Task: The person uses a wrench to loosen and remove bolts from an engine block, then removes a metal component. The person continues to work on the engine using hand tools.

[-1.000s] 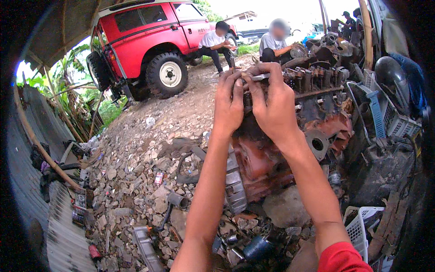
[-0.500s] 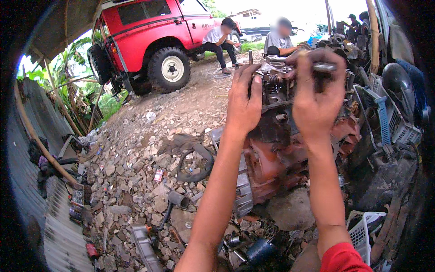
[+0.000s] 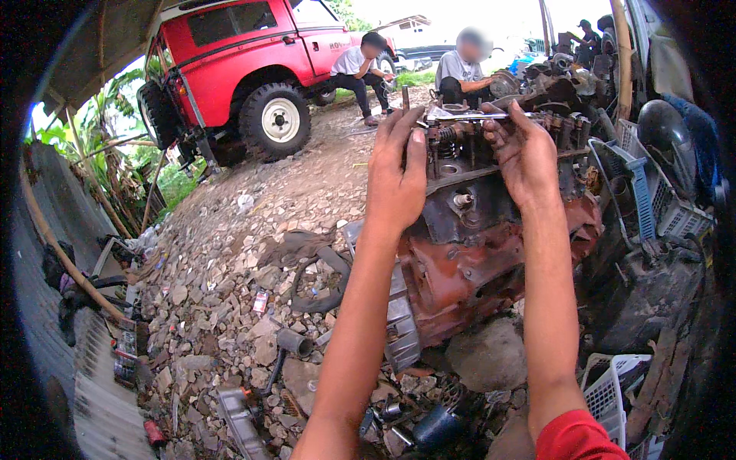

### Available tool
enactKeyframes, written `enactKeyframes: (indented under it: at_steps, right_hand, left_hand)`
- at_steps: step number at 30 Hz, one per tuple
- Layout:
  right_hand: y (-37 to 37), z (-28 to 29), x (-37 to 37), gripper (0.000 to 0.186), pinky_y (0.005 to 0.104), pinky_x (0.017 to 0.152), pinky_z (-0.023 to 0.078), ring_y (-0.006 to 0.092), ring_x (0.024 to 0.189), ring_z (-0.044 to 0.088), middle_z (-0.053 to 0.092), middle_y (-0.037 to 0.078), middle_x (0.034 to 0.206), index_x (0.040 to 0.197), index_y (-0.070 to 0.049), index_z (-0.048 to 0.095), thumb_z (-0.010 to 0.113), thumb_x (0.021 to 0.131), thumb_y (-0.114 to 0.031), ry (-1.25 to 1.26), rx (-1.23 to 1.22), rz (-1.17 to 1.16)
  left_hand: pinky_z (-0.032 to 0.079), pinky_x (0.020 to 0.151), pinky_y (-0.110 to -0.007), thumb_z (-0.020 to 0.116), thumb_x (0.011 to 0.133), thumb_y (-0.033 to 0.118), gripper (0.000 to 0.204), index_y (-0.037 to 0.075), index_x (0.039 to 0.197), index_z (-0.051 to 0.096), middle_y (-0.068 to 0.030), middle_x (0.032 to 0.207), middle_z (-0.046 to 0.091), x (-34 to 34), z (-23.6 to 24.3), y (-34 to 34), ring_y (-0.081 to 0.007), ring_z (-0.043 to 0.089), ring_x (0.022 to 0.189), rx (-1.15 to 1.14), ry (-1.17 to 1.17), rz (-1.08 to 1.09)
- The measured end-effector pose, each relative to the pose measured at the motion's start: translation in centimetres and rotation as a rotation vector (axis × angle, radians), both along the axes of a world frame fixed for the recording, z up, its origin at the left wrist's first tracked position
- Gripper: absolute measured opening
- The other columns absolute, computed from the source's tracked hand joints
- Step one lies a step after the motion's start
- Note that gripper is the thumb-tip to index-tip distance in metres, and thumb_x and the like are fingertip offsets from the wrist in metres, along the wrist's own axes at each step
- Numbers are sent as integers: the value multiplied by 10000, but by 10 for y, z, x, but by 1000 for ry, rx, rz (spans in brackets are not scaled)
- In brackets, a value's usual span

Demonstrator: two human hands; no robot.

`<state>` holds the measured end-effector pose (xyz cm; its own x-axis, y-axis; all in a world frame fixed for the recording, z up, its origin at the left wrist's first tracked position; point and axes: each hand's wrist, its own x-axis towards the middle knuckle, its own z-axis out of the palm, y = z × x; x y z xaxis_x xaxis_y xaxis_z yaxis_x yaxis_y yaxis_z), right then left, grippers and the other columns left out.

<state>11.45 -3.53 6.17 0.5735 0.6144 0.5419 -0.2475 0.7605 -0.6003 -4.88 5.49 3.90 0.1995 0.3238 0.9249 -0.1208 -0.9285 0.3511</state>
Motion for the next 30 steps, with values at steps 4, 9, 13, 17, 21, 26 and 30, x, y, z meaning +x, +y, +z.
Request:
enactKeyframes:
  at_steps: [4, 9, 13, 17, 21, 26, 30]
  right_hand:
    - [-2, 1, 4, 304, 311, 783, 549, 202, 870, 664, 683, 203, 1118, 1175, 57, 560, 447, 1065, -204, -37, -25, 17]
    - [3, 3, -4, 335, 373, 845, 575, 277, 949, 697, 674, 254, 1113, 1184, 60, 524, 415, 1077, -238, -78, -59, -44]
    - [3, 6, -12, 326, 374, 812, 586, 288, 905, 706, 682, 251, 1067, 1164, 45, 495, 404, 1083, -258, -75, 24, -22]
    - [-4, 10, -21, 291, 362, 791, 589, 282, 882, 711, 682, 243, 1044, 1170, -3, 490, 404, 1085, -268, -299, 99, -149]
    - [0, 7, -18, 269, 354, 774, 590, 272, 871, 714, 684, 237, 1033, 1193, -22, 446, 416, 1084, -266, -216, 59, -147]
    - [7, -5, -27, 249, 370, 714, 609, 256, 832, 700, 624, 138, 1019, 1216, -6, 390, 500, 1050, -155, -266, 164, -253]
    - [4, -16, -27, 225, 345, 746, 594, 230, 841, 698, 632, 134, 1022, 1198, -26, 376, 507, 1044, -124, -343, 181, -370]
  left_hand:
    - [366, 1089, -403, 458, 1030, 216, 336, 22, 1246, 627, -206, 1295, 581, -2, 2, -1, -337, 524, 1254, 11, 24, -6]
    - [402, 1050, -403, 487, 1011, 178, 304, -9, 1207, 625, -211, 1241, 584, -3, 2, 1, -353, 559, 1189, 1, 19, -23]
    - [409, 1035, -395, 495, 1002, 167, 290, -13, 1188, 626, -202, 1205, 601, -3, 4, 1, -333, 570, 1162, 28, 12, -11]
    - [417, 1016, -394, 495, 1000, 163, 266, -20, 1147, 619, -194, 1164, 609, -3, 3, -1, -324, 579, 1120, -16, -7, -50]
    - [415, 1013, -396, 489, 1000, 159, 256, -23, 1132, 610, -194, 1147, 608, -2, 5, -2, -328, 579, 1106, 26, 1, -30]
    - [410, 1022, -404, 476, 1008, 173, 286, -27, 1163, 610, -211, 1192, 588, -2, 3, 0, -352, 573, 1132, 48, 8, 12]
    - [413, 1024, -410, 464, 1017, 185, 313, -32, 1191, 607, -227, 1220, 572, -2, 3, -1, -369, 566, 1155, 82, 28, 62]
